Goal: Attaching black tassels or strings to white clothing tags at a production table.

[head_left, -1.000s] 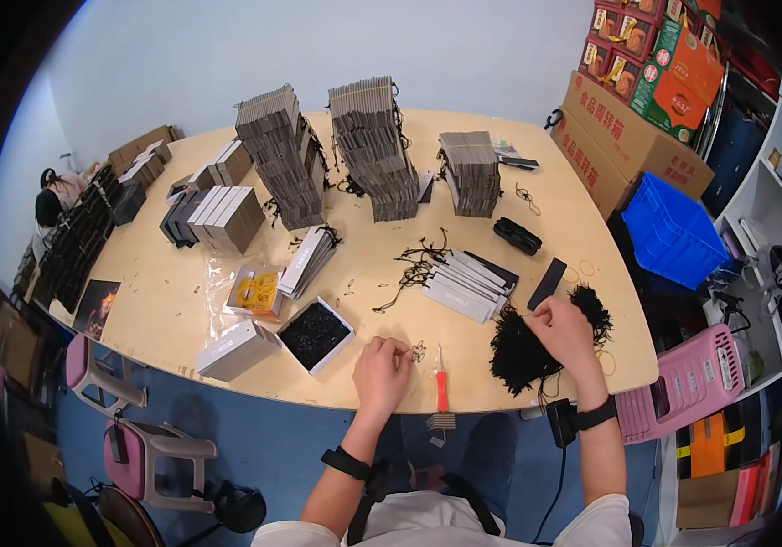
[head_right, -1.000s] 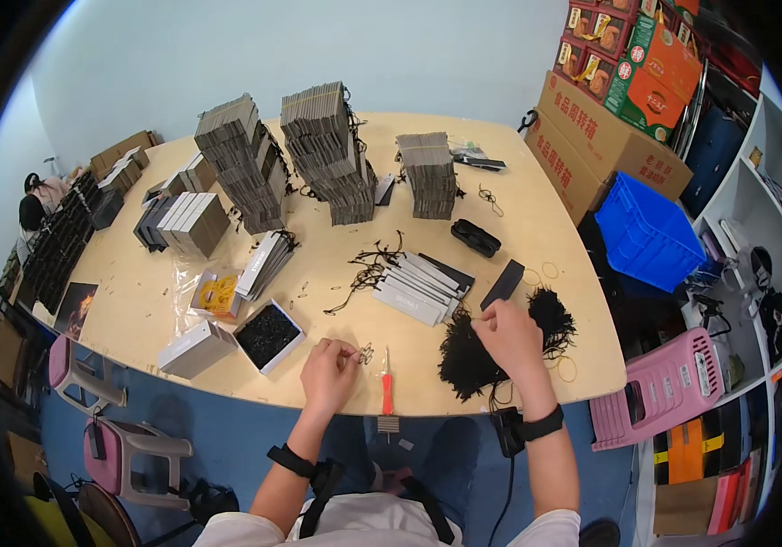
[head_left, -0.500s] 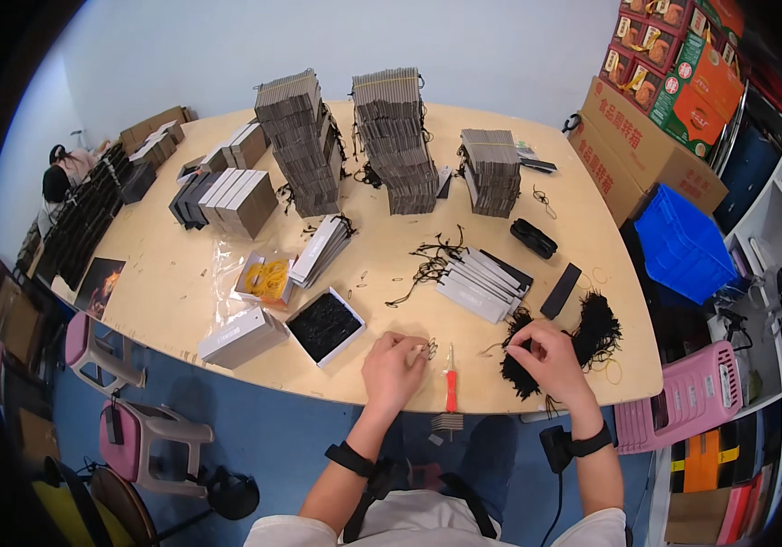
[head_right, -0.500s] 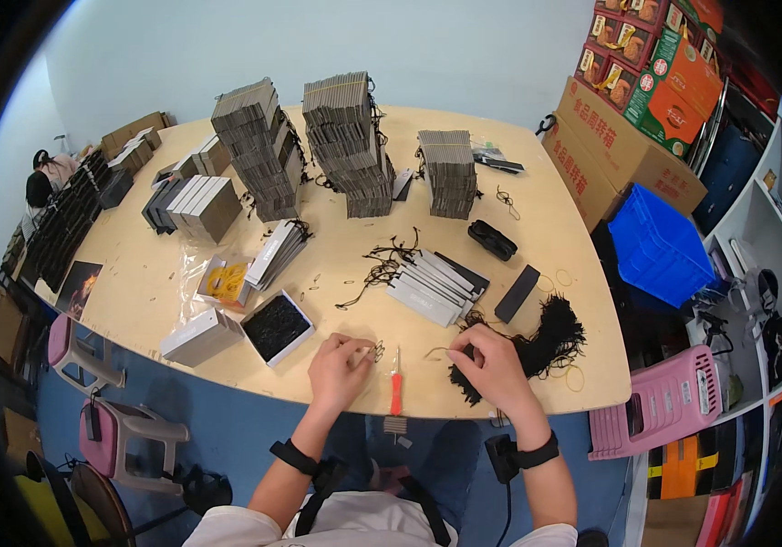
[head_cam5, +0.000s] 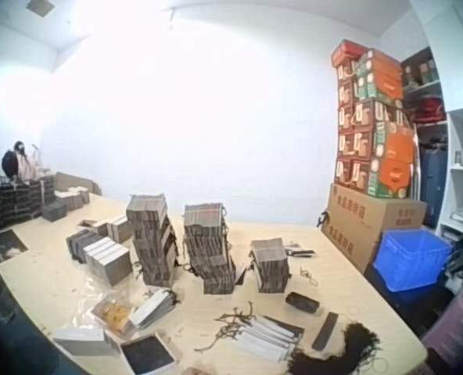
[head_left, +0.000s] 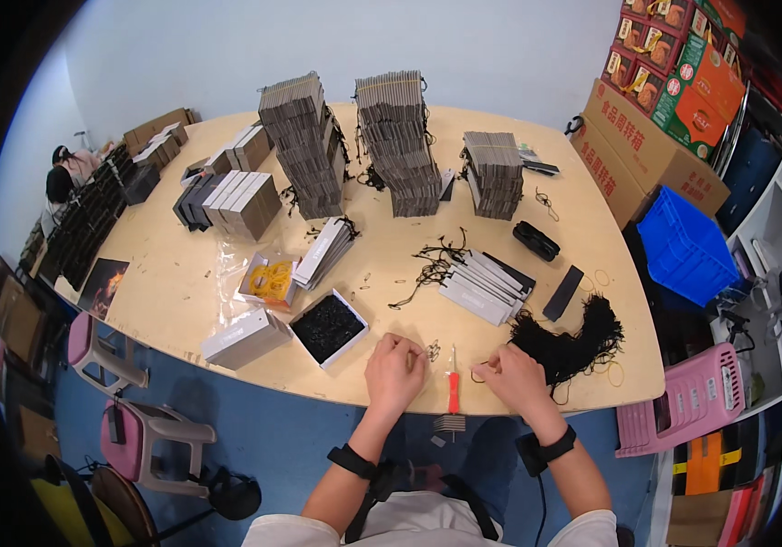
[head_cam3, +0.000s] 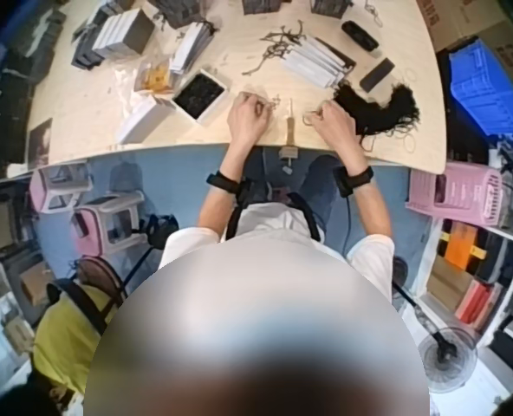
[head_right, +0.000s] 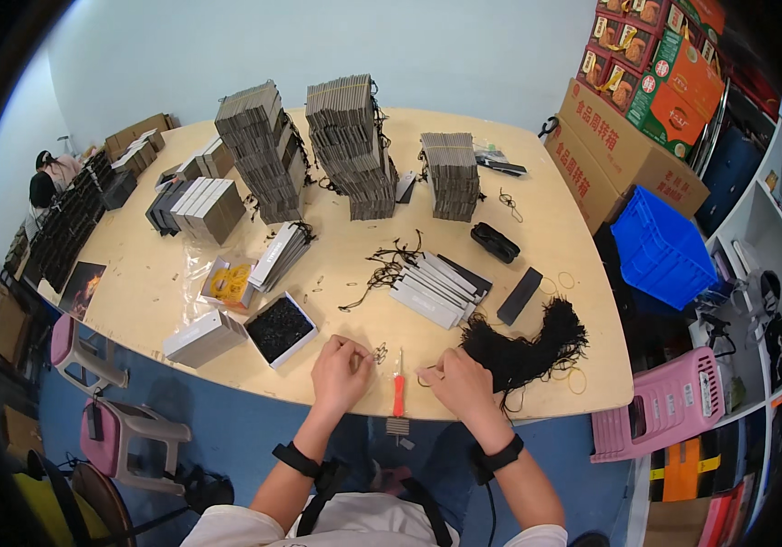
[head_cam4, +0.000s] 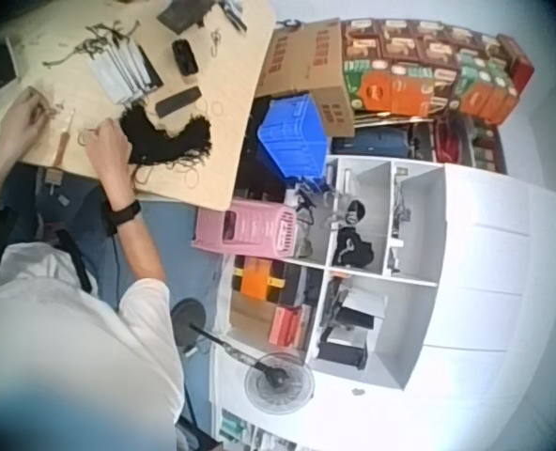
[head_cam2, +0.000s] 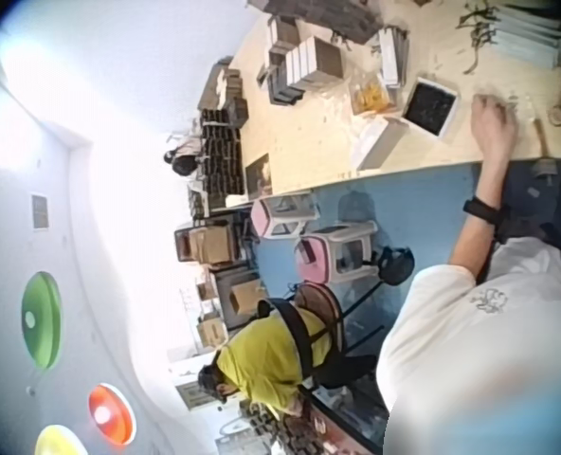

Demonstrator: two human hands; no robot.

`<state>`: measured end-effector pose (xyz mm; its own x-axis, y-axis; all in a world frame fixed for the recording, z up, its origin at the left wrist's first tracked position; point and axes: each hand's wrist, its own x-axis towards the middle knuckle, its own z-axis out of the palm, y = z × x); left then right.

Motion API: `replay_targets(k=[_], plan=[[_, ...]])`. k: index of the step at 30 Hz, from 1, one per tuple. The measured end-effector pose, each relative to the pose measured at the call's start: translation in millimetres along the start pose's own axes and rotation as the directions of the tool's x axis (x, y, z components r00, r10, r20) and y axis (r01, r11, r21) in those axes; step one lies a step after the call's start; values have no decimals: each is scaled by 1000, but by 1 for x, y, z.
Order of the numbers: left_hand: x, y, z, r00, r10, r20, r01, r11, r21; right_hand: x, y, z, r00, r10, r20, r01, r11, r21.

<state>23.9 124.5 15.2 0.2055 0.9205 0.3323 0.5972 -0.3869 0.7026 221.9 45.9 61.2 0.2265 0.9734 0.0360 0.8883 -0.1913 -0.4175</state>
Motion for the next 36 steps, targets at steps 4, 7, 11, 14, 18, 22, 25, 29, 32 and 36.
replay_targets(k=[4, 7, 11, 14, 18, 22, 25, 29, 32, 36], plan=[[0, 0, 0, 1000, 12, 6, -12, 1000, -27, 6, -6, 21, 998, -30, -60, 28, 999, -42], [-1, 0, 1, 1000, 17, 20, -17, 1000, -18, 6, -1, 28, 989, -125, -79, 119, 989, -83], [0, 0, -3, 1000, -7, 13, 8, 999, -50, 6, -4, 18, 963, -253, -90, 256, 966, 27], [1, 0, -4, 999, -24, 41, 27, 997, -74, 7, -4, 22, 977, -199, -71, 210, 880, 426], [1, 0, -3, 1000, -3, 11, 4, 995, -100, 10, -14, 33, 998, -63, 20, 22, 606, 795], [1, 6, -4, 999, -38, 26, 42, 984, -176, 13, -19, 53, 987, -60, -147, 149, 674, 724], [-1, 0, -5, 997, -42, 60, 54, 977, -208, 12, -28, 57, 991, -46, -128, 128, 627, 769], [-4, -1, -2, 993, -84, 78, 104, 946, -306, 10, -27, 63, 997, -20, -78, 76, 557, 827], [-4, 0, -2, 993, -86, 86, 110, 939, -326, 7, -23, 65, 998, 7, -57, 47, 484, 874], [-5, -4, 1, 994, -81, 68, 98, 947, -307, 5, -19, 70, 998, 10, -66, 55, 418, 907]])
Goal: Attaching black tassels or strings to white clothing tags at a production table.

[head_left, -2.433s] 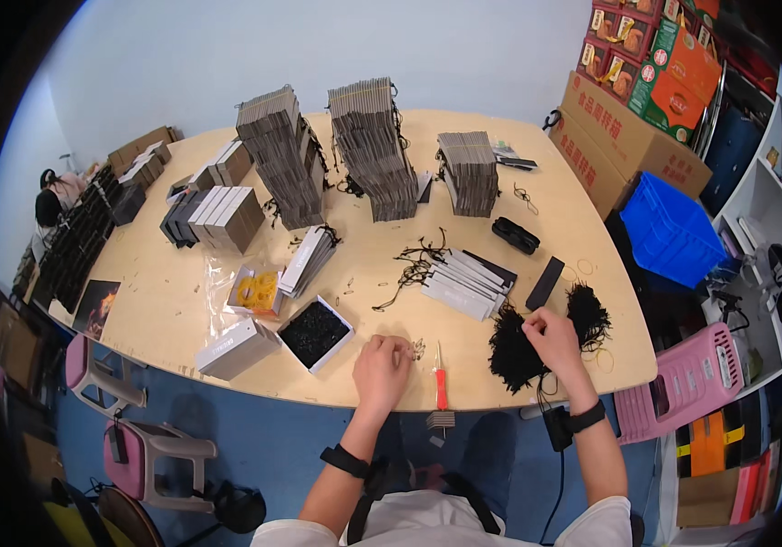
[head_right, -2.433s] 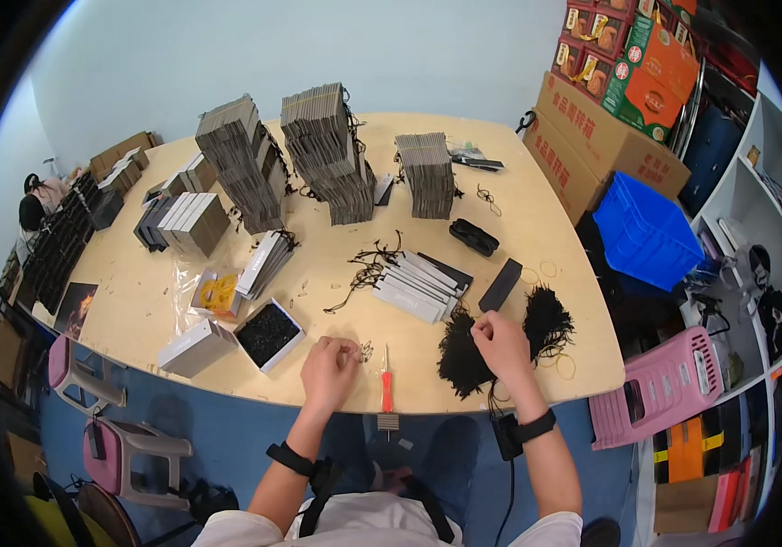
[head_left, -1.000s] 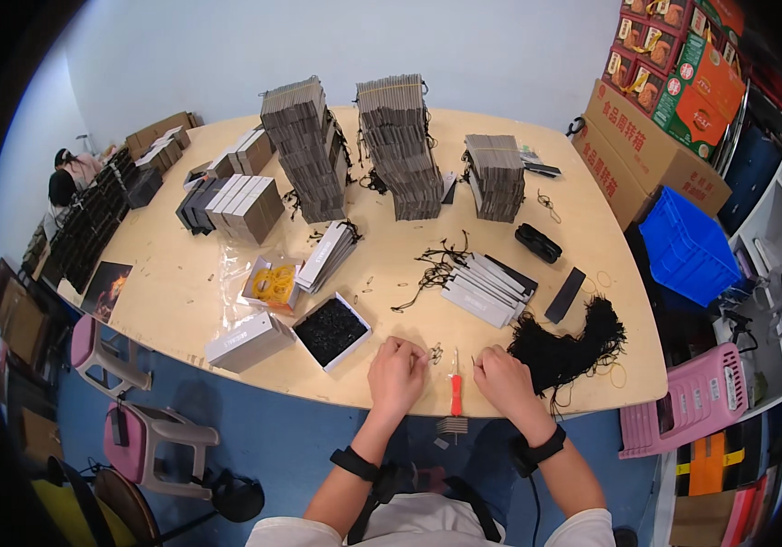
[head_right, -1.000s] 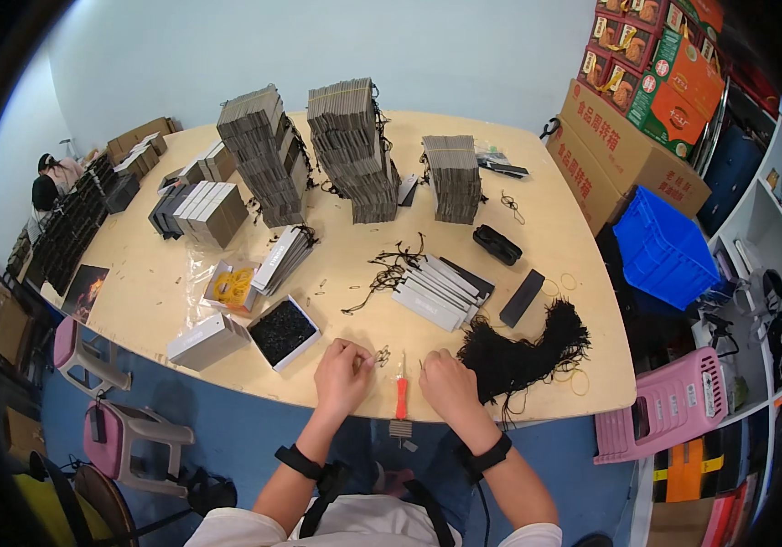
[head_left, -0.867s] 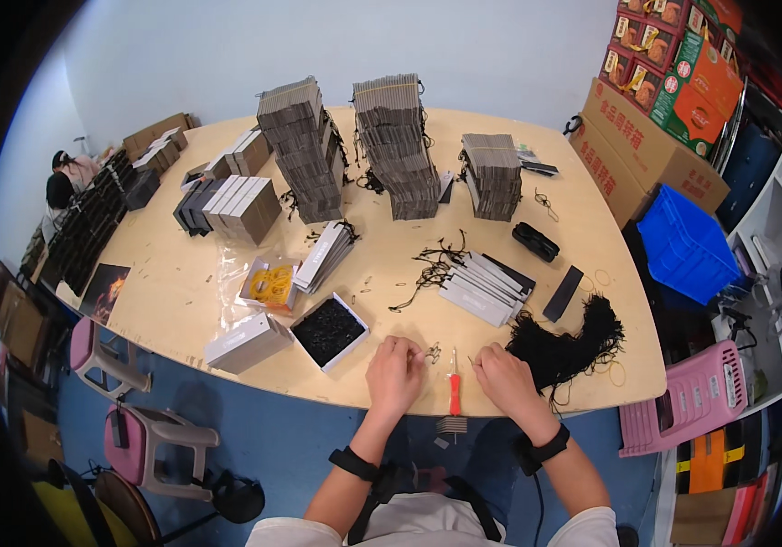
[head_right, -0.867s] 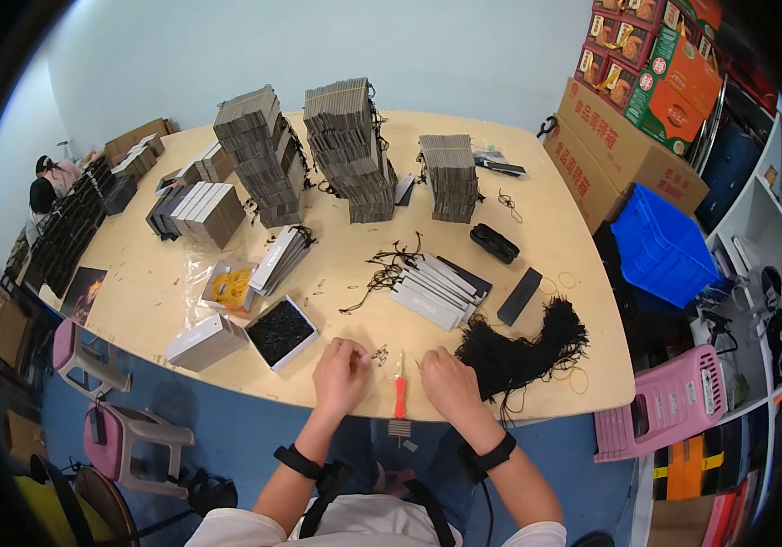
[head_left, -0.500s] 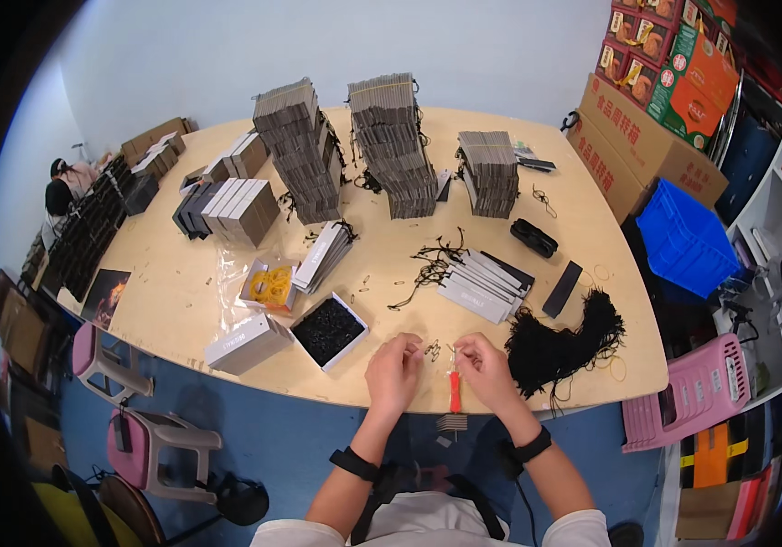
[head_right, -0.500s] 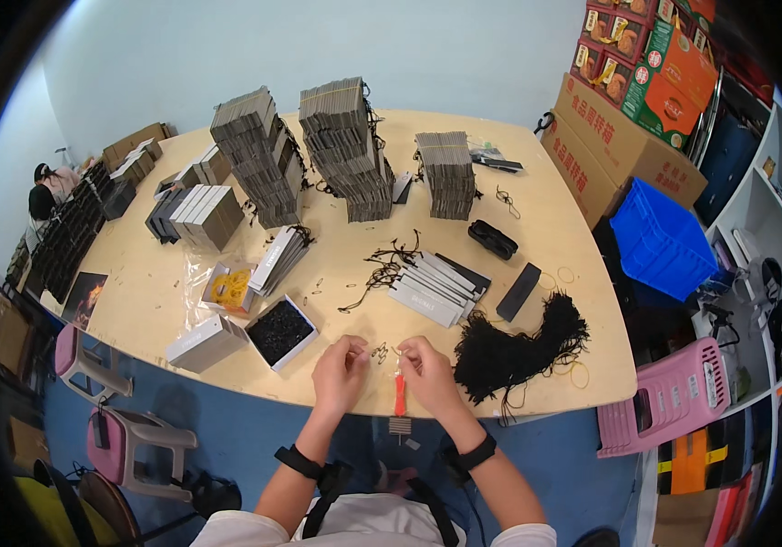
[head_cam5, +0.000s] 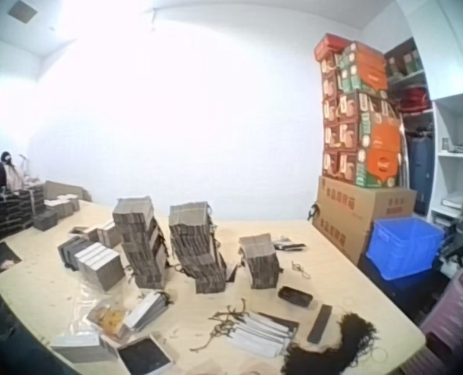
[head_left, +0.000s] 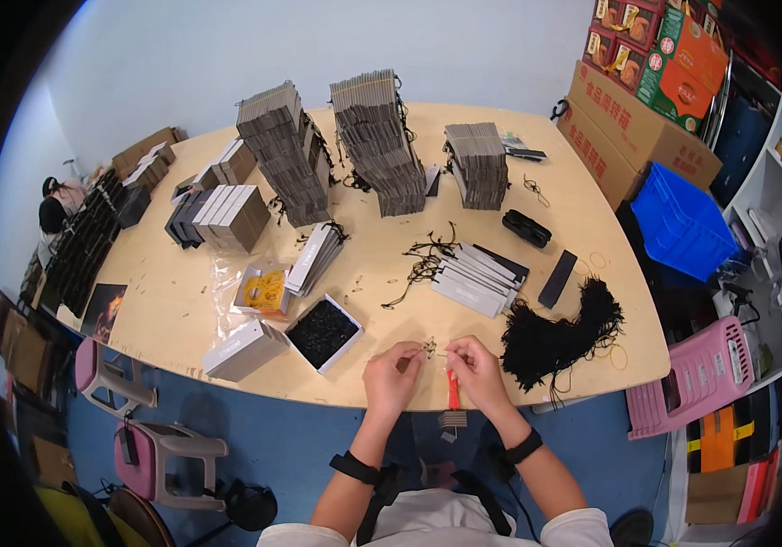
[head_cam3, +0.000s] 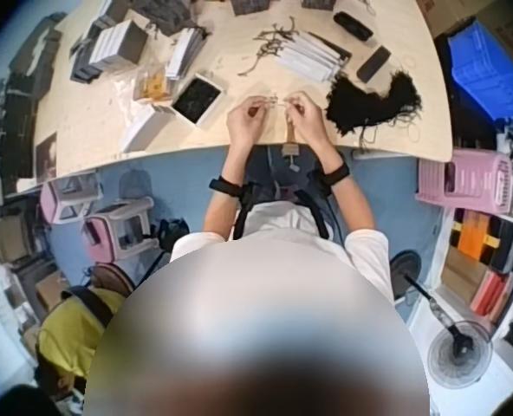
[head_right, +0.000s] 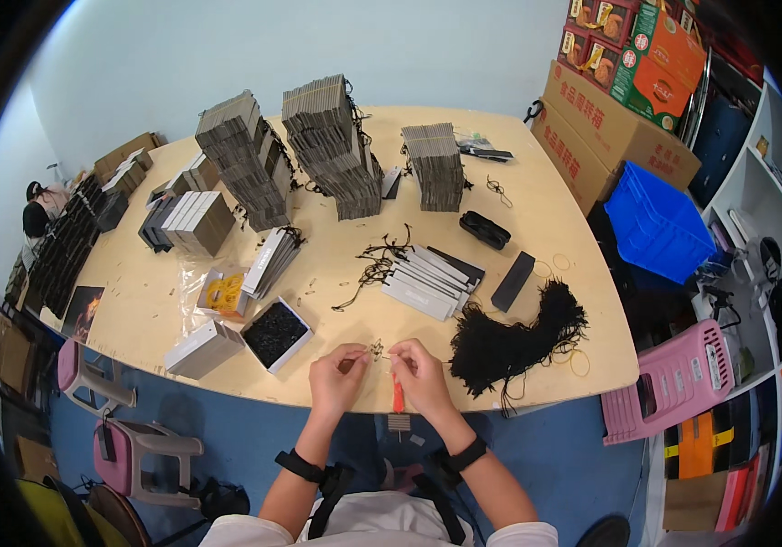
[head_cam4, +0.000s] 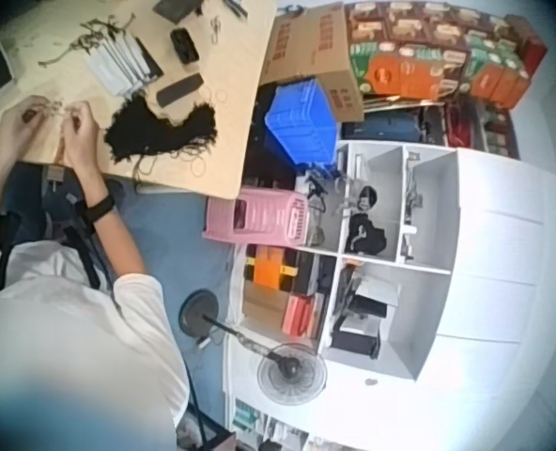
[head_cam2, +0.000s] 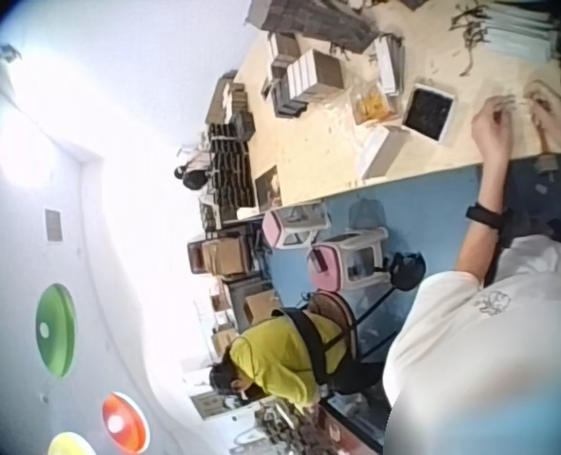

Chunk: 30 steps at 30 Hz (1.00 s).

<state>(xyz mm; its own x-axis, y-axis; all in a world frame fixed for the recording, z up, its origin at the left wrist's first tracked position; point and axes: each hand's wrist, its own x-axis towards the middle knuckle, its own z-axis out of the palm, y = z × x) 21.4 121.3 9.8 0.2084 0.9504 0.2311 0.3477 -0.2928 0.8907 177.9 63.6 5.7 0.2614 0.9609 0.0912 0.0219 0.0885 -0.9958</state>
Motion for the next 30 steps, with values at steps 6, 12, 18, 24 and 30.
replay_targets(k=[6, 12, 18, 24, 30], plan=[[0, 7, 0, 995, 97, -9, -96, 994, 44, -4, -1, 3, 998, -47, -31, 45, 997, -61], [2, 4, -2, 952, 302, 53, -303, 953, 23, -7, -2, 3, 997, -83, -4, 83, 992, -92], [1, 4, -2, 930, 355, 97, -360, 933, 30, -7, -6, 4, 991, -131, -19, 128, 984, -124], [1, 7, -3, 934, 338, 118, -345, 938, 42, -7, -5, 6, 987, -156, -32, 150, 978, -147], [1, 6, -2, 940, 323, 114, -330, 942, 53, -7, -4, 4, 987, -159, -32, 152, 975, -163]])
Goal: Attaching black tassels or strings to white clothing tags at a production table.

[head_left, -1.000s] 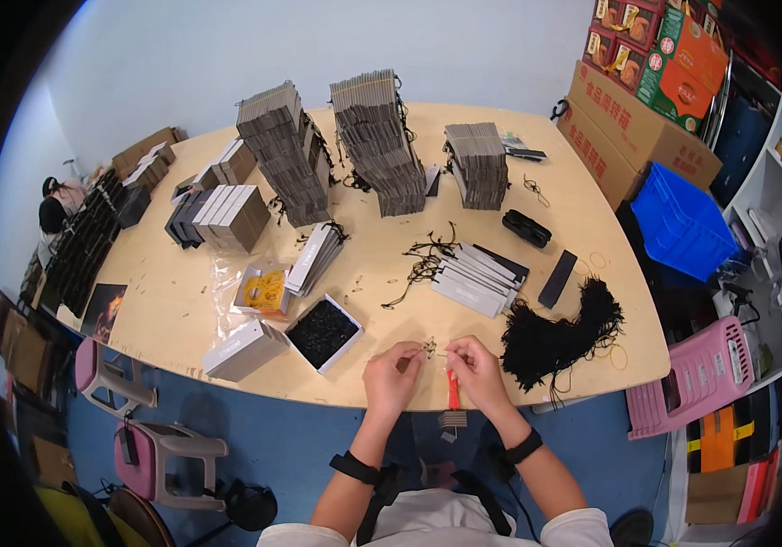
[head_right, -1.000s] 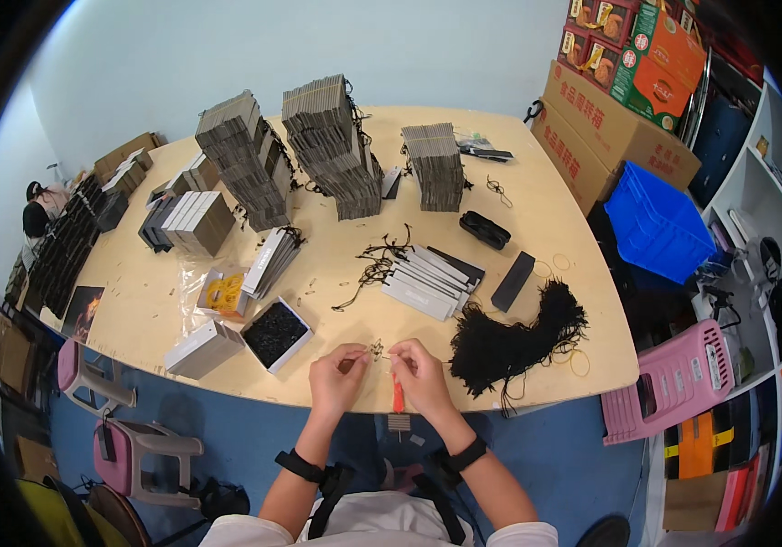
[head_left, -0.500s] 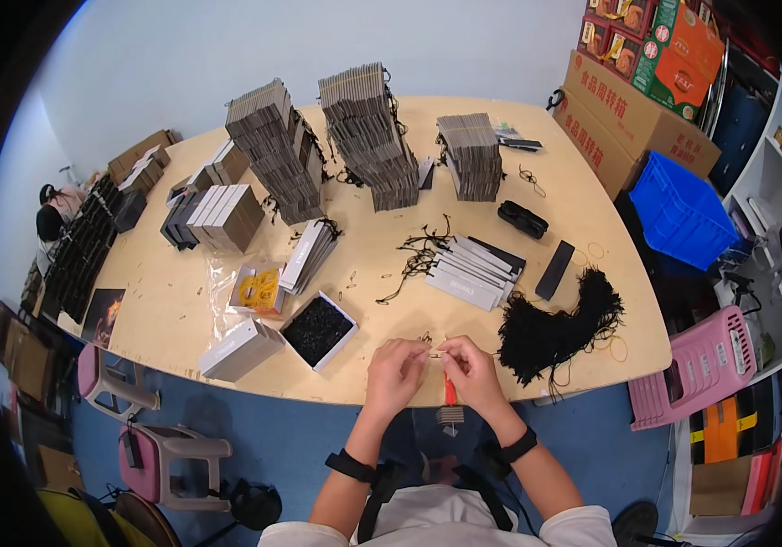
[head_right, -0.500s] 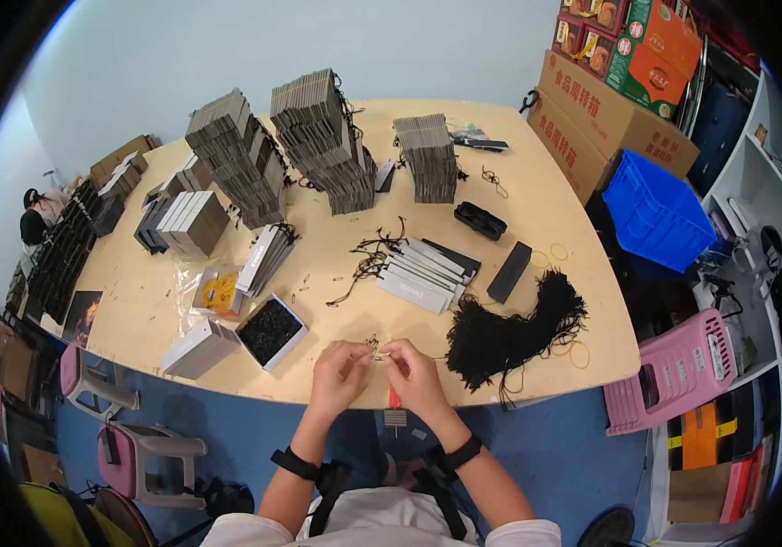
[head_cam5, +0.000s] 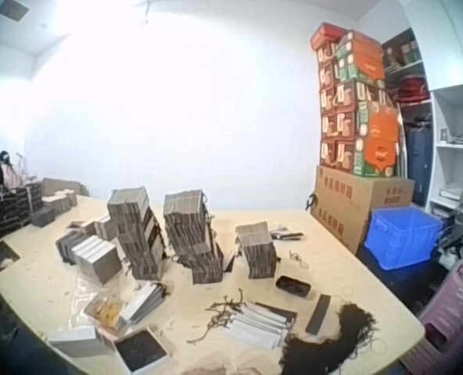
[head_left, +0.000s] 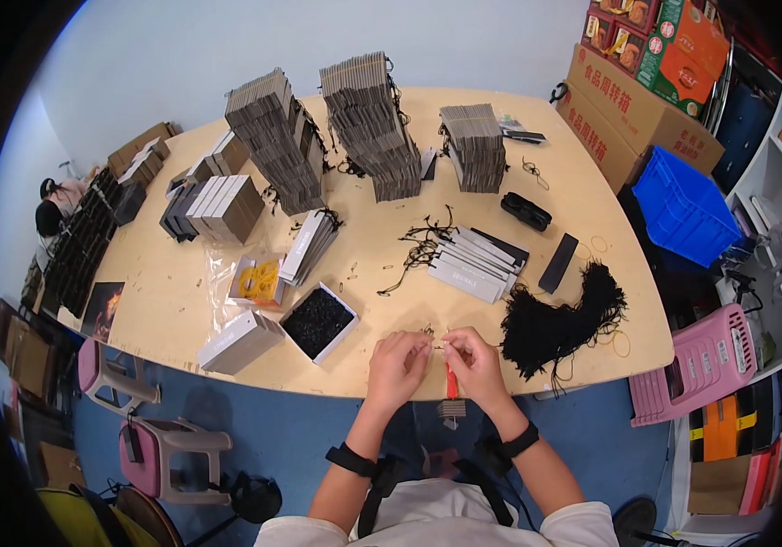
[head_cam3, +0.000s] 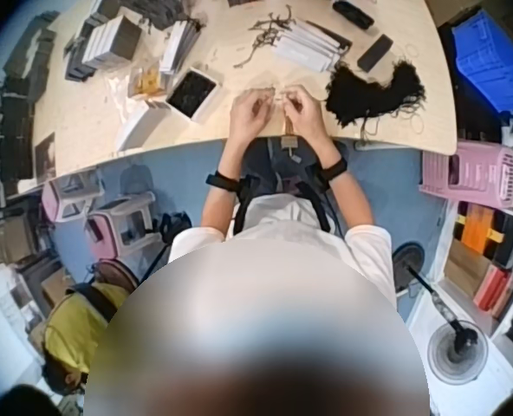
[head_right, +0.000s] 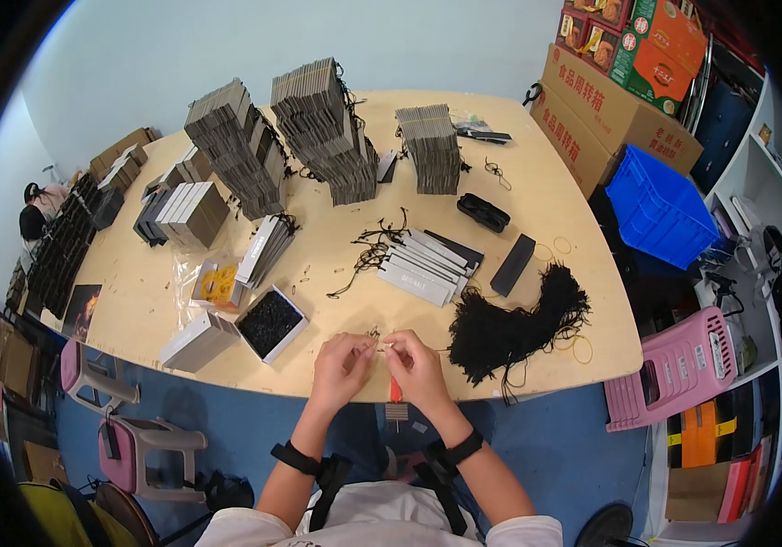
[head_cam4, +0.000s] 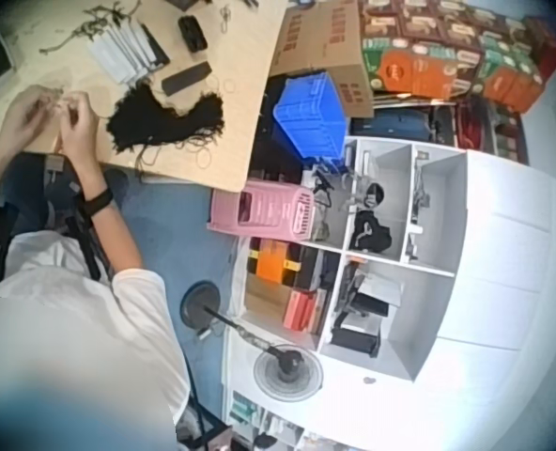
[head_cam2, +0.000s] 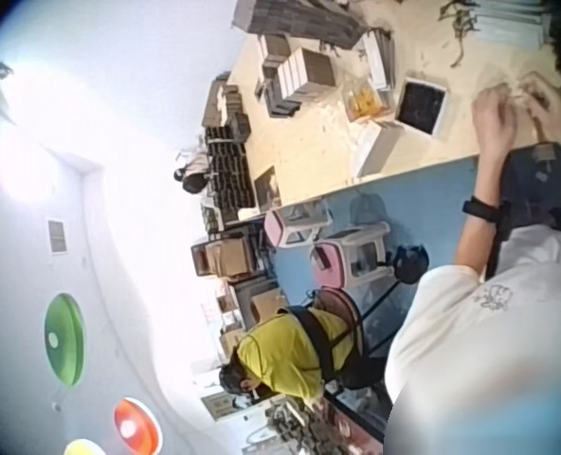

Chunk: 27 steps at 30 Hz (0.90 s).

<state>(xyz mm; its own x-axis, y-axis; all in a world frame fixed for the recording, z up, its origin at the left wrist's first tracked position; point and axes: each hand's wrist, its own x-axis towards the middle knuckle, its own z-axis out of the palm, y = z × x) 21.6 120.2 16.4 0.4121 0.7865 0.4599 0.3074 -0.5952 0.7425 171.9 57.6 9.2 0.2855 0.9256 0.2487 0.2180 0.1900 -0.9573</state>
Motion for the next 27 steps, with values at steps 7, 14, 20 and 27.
replay_targets(k=[7, 14, 20, 27], plan=[[1, 0, 0, 1000, -10, 6, 10, 1000, -27, 0, -3, 1, 1000, 19, 25, -18, 1000, -26], [1, -1, 1, 1000, -14, -3, 13, 998, -60, 1, -2, 2, 997, 29, 67, -24, 997, -77], [-2, -7, 1, 999, -17, -31, 14, 996, -93, 4, -2, 2, 992, 90, 84, -92, 996, 11], [0, 2, -3, 993, -107, -58, 86, 955, -285, 4, -2, -3, 986, 117, 119, -142, 963, 228]])
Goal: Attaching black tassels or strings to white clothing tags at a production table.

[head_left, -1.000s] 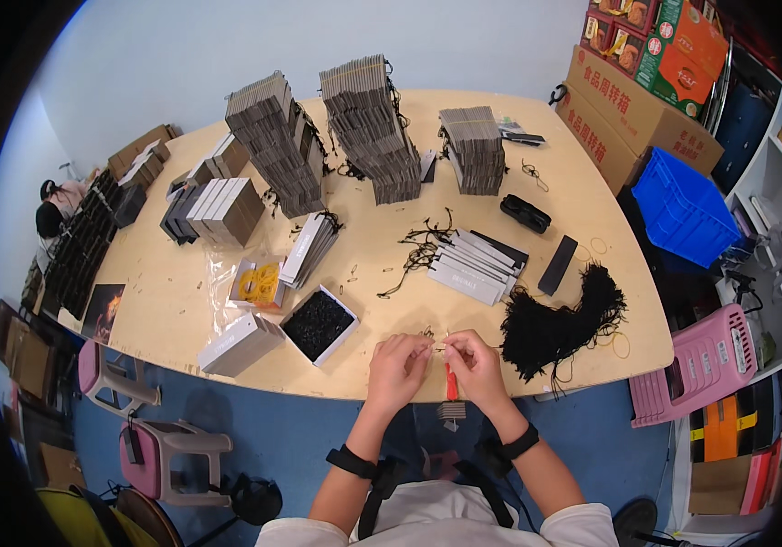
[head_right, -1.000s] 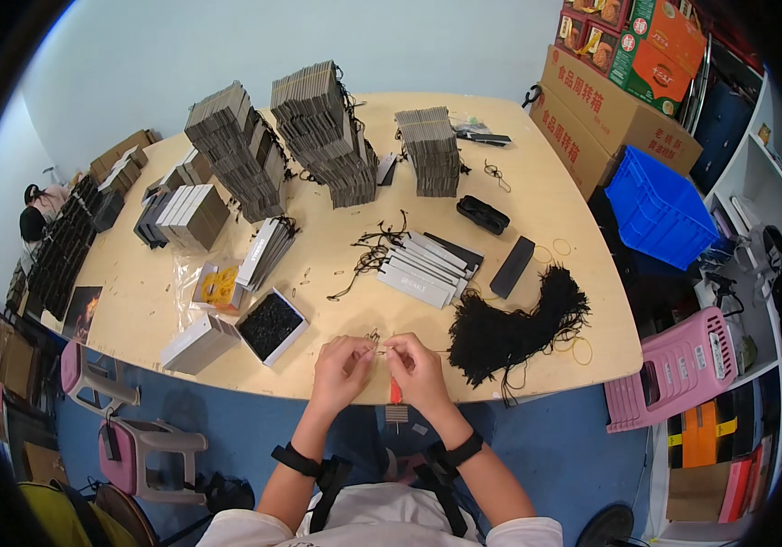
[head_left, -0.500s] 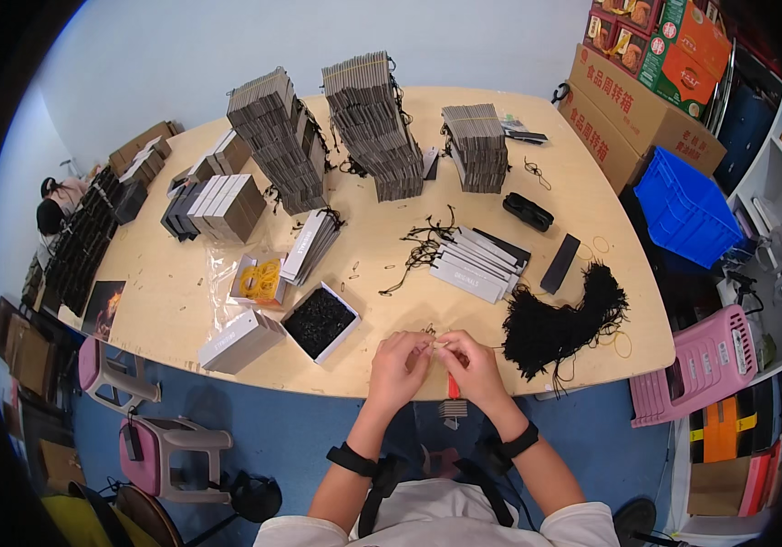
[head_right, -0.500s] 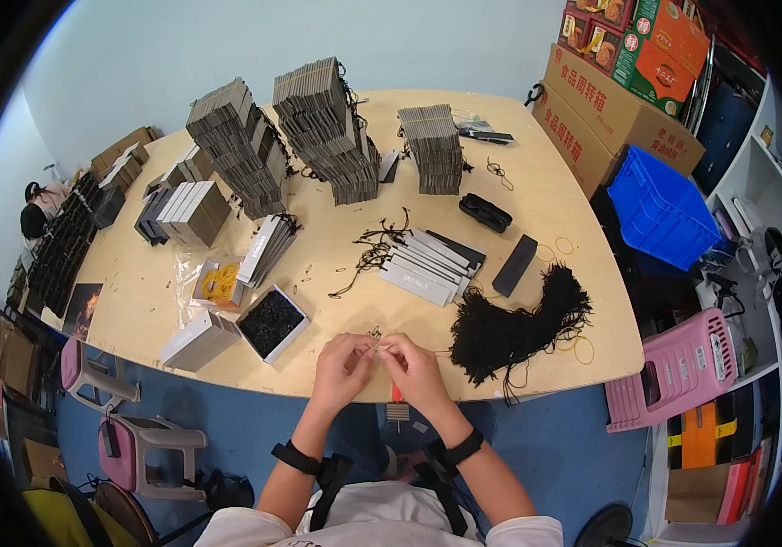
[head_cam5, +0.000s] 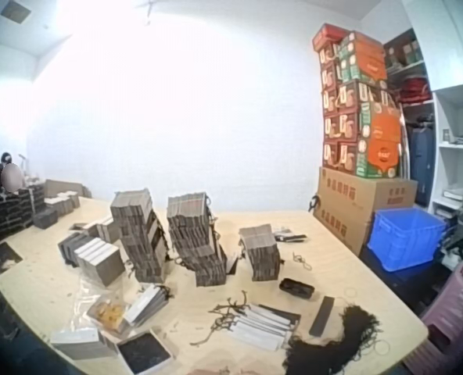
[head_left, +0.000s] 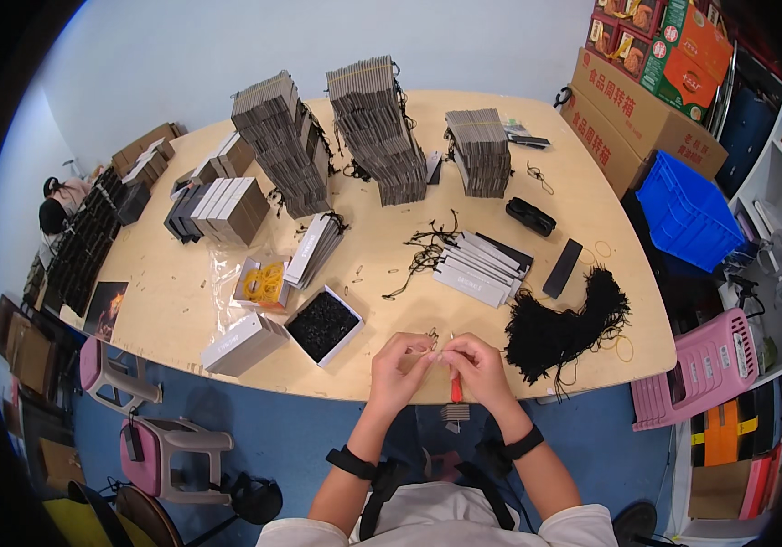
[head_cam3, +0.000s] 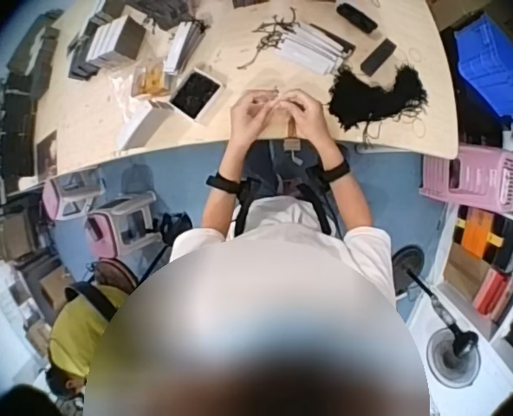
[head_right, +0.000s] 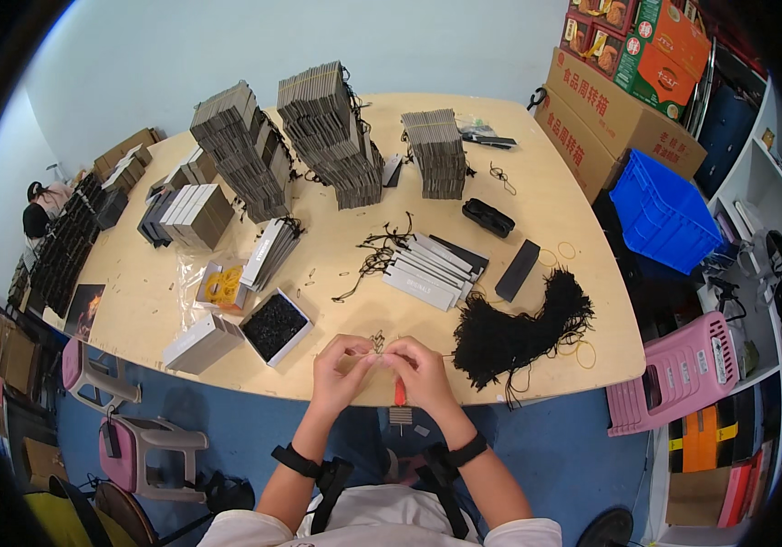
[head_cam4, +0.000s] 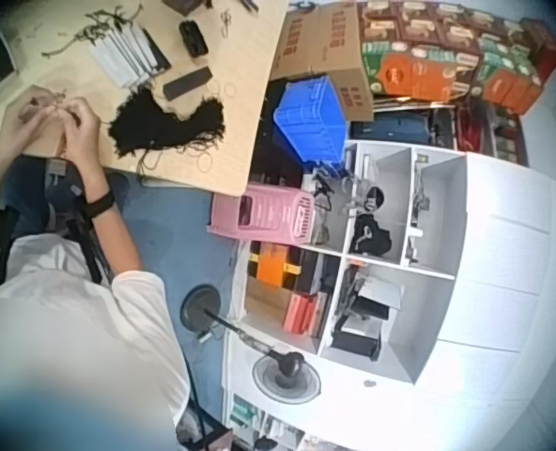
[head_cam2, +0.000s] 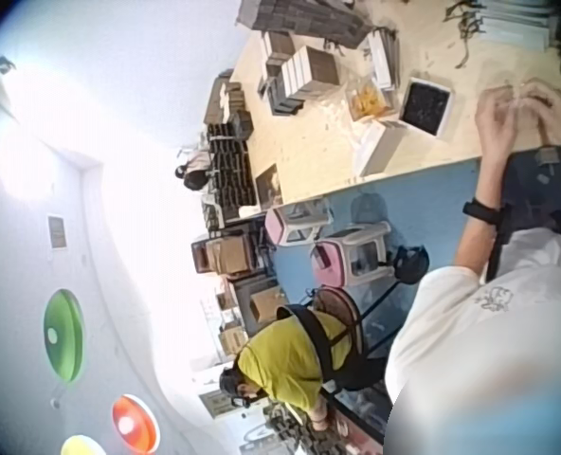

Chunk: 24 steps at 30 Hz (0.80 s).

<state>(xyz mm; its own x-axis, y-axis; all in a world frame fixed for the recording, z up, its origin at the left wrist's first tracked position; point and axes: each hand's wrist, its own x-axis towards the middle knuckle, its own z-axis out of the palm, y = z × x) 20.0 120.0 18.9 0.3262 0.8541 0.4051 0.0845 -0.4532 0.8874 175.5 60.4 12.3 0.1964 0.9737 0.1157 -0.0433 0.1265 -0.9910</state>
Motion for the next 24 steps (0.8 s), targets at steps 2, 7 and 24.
replay_targets(k=[2, 7, 24], plan=[[1, 3, 0, 1000, 17, 5, -17, 1000, -12, 1, 2, -5, 1000, -12, 12, 11, 998, 69], [-3, -4, 2, 977, -76, 201, 107, 984, -145, -2, -1, -7, 999, -6, 40, 1, 992, 126], [-6, 29, 27, 942, -217, 255, 310, 853, -420, -14, -19, -17, 991, 94, 100, -128, 890, 438]])
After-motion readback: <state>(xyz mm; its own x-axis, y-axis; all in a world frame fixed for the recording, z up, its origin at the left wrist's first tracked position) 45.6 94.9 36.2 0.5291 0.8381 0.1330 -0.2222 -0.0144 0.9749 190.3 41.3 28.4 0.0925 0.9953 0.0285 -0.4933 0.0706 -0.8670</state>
